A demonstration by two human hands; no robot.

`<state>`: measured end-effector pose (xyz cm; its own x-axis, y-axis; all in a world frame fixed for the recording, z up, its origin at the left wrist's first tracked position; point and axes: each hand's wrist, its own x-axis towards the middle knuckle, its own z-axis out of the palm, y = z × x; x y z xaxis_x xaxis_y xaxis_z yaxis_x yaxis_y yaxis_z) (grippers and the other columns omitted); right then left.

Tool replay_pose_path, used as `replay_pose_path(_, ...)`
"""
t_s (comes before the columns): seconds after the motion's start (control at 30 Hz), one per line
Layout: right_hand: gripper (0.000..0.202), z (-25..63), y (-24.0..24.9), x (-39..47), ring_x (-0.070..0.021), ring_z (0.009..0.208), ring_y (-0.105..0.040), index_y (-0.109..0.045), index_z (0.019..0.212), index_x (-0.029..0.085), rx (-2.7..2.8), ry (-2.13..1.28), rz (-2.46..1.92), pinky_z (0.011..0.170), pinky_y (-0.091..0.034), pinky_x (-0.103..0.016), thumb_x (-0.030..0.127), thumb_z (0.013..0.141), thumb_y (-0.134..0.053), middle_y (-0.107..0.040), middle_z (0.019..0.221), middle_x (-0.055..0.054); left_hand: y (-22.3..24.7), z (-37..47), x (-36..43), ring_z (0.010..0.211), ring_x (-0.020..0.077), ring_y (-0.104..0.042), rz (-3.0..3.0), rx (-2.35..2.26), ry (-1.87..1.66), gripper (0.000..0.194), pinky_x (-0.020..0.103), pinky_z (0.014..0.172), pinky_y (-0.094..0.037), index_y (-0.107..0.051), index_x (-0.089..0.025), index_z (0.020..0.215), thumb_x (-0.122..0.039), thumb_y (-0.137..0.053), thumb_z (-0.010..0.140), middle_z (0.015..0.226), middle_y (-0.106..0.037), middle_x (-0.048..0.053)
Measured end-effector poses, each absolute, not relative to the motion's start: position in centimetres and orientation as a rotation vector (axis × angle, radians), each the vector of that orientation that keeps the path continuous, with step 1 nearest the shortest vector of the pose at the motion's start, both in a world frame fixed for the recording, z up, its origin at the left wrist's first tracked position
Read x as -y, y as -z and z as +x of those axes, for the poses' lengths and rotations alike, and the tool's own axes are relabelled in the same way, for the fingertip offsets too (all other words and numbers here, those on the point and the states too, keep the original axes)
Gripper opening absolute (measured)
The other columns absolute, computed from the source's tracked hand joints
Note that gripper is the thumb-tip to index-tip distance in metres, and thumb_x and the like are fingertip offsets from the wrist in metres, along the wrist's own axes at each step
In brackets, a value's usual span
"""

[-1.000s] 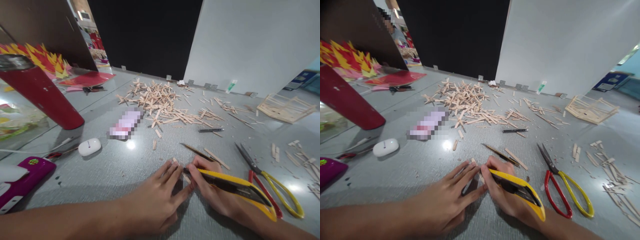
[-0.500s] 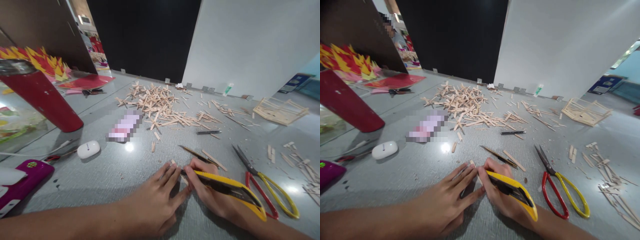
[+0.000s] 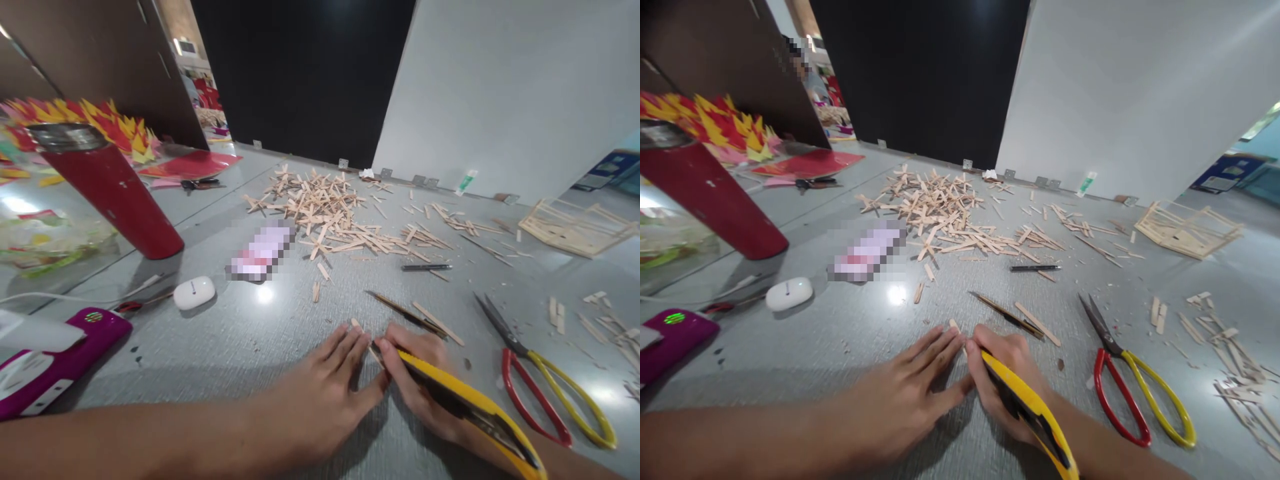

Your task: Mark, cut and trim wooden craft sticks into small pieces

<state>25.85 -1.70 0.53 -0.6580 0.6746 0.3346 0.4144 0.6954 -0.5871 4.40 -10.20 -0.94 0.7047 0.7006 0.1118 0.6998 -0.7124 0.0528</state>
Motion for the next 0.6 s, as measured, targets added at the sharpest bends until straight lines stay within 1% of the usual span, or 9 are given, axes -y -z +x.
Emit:
replay_pose_path(0.13,0.032,26.09,-0.53,1.73,-0.0105,0.048,-0.052,-0.043,0.08,0.027,2.388,-0.627,-0.823,0.053,-0.04,-0.024,0.028,0.113,-0.044,-0.048,0.062,0.008,0.81,4.47,10.11,0.159,0.0493,-0.036,2.897,-1.195,-0.191,0.074,0.062,0.13,-0.028,-0.014,-0.005,0.171,-0.03,-0.048,0.111,0.167,-0.036,0.04)
replay_pose_path(0.23,0.034,26.16,-0.59,1.72,-0.0105,0.046,-0.05,-0.04,0.078,0.027,2.404,-0.628,-0.813,0.051,-0.038,-0.024,0.027,0.112,-0.045,-0.045,0.059,0.008,0.41,4.46,10.01,0.158,0.0473,-0.039,2.907,-1.203,-0.175,0.072,0.06,0.131,-0.027,-0.017,-0.006,0.171,-0.03,-0.049,0.11,0.166,-0.04,0.038)
replay_pose_path(0.3,0.035,26.22,-0.58,1.68,-0.0107,0.046,-0.05,-0.039,0.077,0.027,2.412,-0.622,-0.811,0.05,-0.037,-0.025,0.027,0.112,-0.045,-0.045,0.058,0.008,0.2,4.43,9.98,0.158,0.0462,-0.04,2.918,-1.202,-0.167,0.073,0.059,0.13,-0.027,-0.016,-0.006,0.171,-0.029,-0.05,0.11,0.165,-0.041,0.037)
replay_pose_path(0.43,0.036,26.4,-0.25,1.62,-0.0107,0.046,-0.049,-0.039,0.077,0.027,2.411,-0.598,-0.812,0.051,-0.037,-0.025,0.028,0.112,-0.045,-0.043,0.058,0.008,0.28,4.36,10.06,0.159,0.0478,-0.037,2.92,-1.208,-0.158,0.077,0.061,0.129,-0.029,-0.009,-0.006,0.172,-0.033,-0.048,0.111,0.166,-0.039,0.038)
replay_pose_path(0.6,0.038,26.48,-0.79,1.77,-0.0099,0.045,-0.047,-0.039,0.074,0.027,2.406,-0.616,-0.83,0.049,-0.034,-0.025,0.028,0.112,-0.045,-0.042,0.058,0.009,0.67,4.32,10.19,0.161,0.0469,-0.033,2.926,-1.191,-0.125,0.078,0.06,0.129,-0.03,-0.013,-0.007,0.172,-0.034,-0.052,0.11,0.168,-0.037,0.037)
